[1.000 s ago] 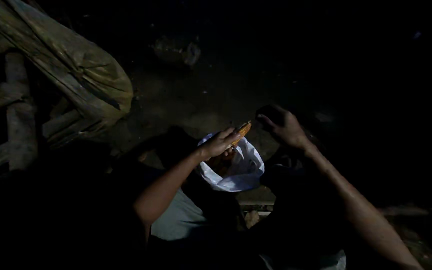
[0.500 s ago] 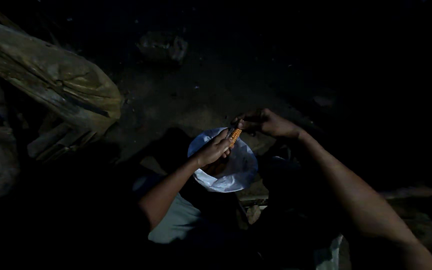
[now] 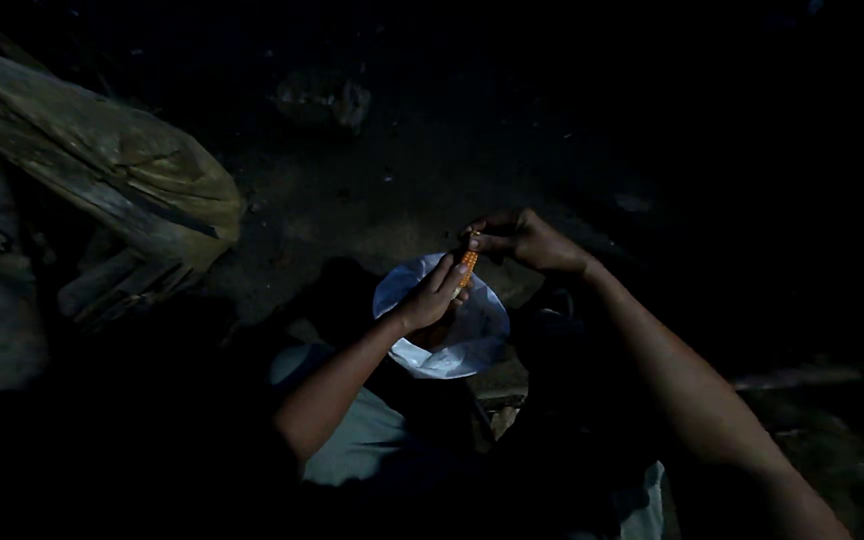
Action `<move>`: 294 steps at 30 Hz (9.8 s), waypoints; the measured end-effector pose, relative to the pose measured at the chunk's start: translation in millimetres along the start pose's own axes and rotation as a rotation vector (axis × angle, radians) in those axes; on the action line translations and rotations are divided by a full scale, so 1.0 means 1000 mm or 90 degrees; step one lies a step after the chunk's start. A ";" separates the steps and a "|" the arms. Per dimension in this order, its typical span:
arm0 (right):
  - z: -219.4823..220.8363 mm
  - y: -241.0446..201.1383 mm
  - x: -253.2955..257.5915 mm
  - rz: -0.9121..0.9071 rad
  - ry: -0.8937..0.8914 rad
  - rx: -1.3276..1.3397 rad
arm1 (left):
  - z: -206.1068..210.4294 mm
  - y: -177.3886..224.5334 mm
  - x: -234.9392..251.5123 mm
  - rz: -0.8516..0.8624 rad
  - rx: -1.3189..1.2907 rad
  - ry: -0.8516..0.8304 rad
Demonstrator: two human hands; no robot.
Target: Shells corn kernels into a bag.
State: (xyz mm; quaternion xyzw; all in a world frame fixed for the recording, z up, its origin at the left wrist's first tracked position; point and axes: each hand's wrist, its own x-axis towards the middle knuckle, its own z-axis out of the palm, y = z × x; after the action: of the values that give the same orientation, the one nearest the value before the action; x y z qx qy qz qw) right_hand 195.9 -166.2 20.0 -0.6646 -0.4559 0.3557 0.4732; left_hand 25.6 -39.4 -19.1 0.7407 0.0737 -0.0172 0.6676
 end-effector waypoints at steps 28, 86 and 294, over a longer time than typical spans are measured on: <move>0.001 0.004 -0.002 -0.019 -0.021 -0.049 | 0.000 -0.018 0.001 0.034 0.069 0.037; -0.001 0.001 -0.007 0.019 -0.071 -0.078 | 0.004 -0.010 -0.002 -0.019 0.040 0.013; 0.063 0.006 -0.005 0.032 -0.117 -0.205 | -0.047 0.016 -0.009 -0.083 -0.028 0.259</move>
State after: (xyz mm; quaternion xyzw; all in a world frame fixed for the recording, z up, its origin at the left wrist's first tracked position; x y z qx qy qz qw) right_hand 138.5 -152.0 -4.3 -0.7076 -0.5314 0.3491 0.3083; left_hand 15.3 5.1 2.8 0.7079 0.2550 0.0916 0.6523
